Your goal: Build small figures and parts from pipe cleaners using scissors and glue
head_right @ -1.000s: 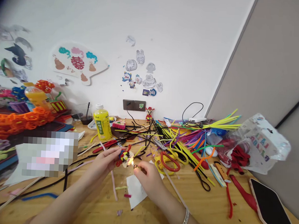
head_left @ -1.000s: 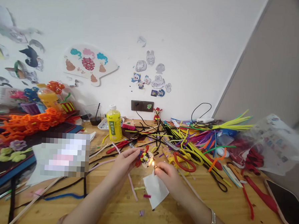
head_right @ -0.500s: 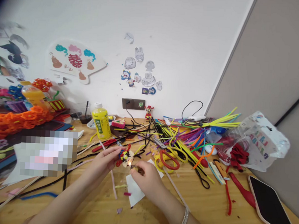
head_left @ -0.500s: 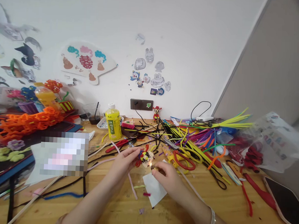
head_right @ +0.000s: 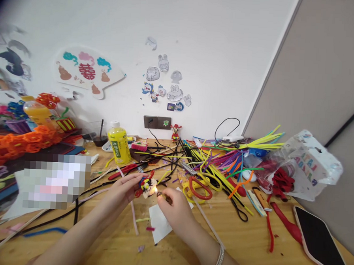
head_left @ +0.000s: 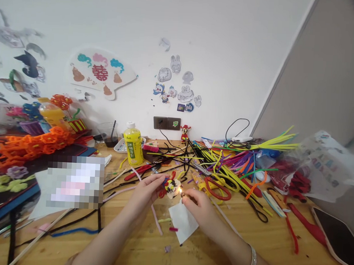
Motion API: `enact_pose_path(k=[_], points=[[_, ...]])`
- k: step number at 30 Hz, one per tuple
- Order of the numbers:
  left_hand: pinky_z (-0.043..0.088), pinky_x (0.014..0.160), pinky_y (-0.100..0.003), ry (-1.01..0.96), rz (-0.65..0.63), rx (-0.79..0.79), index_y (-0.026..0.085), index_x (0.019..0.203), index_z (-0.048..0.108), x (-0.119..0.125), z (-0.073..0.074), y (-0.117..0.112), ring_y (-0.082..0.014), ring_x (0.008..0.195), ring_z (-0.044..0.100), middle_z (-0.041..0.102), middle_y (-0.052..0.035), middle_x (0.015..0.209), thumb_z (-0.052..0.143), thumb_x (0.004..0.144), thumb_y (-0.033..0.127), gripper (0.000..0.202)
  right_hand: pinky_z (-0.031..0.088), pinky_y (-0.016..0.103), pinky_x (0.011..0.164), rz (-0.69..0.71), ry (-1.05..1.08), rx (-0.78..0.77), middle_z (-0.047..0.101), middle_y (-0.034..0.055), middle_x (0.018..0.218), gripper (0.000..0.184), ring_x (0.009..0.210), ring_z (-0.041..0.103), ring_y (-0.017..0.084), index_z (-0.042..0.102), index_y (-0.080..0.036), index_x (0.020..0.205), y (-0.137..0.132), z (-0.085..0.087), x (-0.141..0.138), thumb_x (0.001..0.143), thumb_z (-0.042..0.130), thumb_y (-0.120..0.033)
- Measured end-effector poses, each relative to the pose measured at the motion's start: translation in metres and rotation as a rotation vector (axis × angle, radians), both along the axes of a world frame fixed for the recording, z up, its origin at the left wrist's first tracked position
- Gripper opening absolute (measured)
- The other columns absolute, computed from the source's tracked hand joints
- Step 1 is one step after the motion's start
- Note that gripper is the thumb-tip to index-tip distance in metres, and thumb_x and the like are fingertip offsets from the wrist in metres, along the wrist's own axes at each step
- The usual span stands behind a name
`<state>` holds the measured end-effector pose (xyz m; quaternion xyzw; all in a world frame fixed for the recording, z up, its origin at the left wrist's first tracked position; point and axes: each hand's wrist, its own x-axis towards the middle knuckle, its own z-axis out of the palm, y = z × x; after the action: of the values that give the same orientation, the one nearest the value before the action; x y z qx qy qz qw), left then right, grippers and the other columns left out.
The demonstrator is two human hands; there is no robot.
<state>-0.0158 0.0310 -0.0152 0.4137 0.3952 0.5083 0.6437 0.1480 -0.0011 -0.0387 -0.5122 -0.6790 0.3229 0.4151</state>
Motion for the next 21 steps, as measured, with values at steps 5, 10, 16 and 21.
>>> enact_pose_path(k=[5,10,16,21], points=[[0.037,0.051,-0.019,-0.022,0.011,-0.019,0.013,0.077,0.069,0.0006,0.0015,-0.0003,-0.0115,0.061,0.055,0.066,-0.0049,0.073,0.071,0.060,0.028,0.023,0.030,0.021,0.050,-0.018,0.033,-0.028,0.042,-0.0037,0.056,0.014,0.055,0.040,0.011,0.049,-0.017,0.061,0.0044,-0.0101,0.0000,0.071,0.048,-0.026],[0.039,0.054,-0.020,-0.025,-0.004,-0.011,0.014,0.078,0.069,0.0001,-0.0012,0.0006,-0.0115,0.063,0.056,0.066,-0.0047,0.074,0.070,0.062,0.028,0.021,0.026,0.021,0.047,-0.008,0.023,0.000,0.035,-0.0051,0.053,0.018,0.052,0.035,0.010,0.043,-0.017,0.055,0.0024,-0.0077,0.0010,0.072,0.046,-0.025],[0.041,0.056,-0.021,-0.009,-0.002,-0.006,0.013,0.078,0.068,-0.0004,-0.0011,-0.0002,-0.0127,0.066,0.056,0.066,-0.0059,0.076,0.070,0.063,0.027,0.021,0.029,0.021,0.049,0.007,-0.026,0.016,0.045,-0.0035,0.055,0.013,0.054,0.041,0.010,0.052,-0.016,0.060,-0.0002,-0.0036,-0.0004,0.071,0.045,-0.019],[0.041,0.056,-0.020,-0.013,0.005,-0.005,0.013,0.078,0.068,-0.0014,-0.0001,0.0004,-0.0117,0.064,0.056,0.065,-0.0045,0.073,0.070,0.063,0.027,0.021,0.036,0.022,0.055,-0.024,-0.001,-0.029,0.056,0.0009,0.068,0.011,0.062,0.050,0.013,0.058,-0.015,0.074,0.0024,-0.0107,-0.0012,0.069,0.052,-0.022]])
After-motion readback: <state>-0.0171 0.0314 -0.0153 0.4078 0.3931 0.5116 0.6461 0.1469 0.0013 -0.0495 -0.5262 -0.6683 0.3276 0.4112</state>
